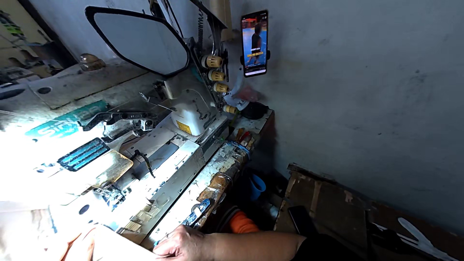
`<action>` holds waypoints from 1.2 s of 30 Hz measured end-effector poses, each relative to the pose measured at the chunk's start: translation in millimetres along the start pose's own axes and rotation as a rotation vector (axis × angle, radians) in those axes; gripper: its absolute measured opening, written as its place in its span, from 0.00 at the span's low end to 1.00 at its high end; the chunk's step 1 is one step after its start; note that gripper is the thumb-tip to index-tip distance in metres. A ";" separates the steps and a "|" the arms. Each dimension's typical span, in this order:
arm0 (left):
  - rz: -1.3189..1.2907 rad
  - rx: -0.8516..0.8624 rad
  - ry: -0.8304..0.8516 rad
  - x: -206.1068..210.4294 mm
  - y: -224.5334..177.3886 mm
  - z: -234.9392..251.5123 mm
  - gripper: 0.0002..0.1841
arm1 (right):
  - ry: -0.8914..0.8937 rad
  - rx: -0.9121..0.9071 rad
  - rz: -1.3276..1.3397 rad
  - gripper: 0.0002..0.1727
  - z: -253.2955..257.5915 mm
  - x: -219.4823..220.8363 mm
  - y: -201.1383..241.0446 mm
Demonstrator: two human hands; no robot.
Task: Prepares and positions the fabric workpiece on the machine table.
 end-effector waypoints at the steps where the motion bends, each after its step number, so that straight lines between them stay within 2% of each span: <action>1: 0.017 0.004 0.006 0.1 -1.7 0.3 0.14 | -0.001 -0.002 0.000 0.21 0.2 -0.1 0.4; 4: 0.034 0.032 0.008 -0.3 -11.0 1.3 0.13 | 0.003 0.000 -0.007 0.21 0.5 -0.1 0.5; 17: 0.007 0.000 0.029 1.1 -9.5 0.8 0.13 | 0.000 -0.010 -0.020 0.21 0.5 -0.7 1.6; 36: -0.008 0.041 0.024 0.2 -10.4 0.6 0.14 | 0.002 -0.011 -0.028 0.21 0.1 -0.2 1.7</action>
Point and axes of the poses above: each hand's wrist, its own z-axis towards the middle knuckle, its own x-axis out of the palm, y = z × x, the point moved 10 cm from there along z, towards the middle knuckle, and after that the axes turned 10 degrees about -x, right-handed, at the moved point
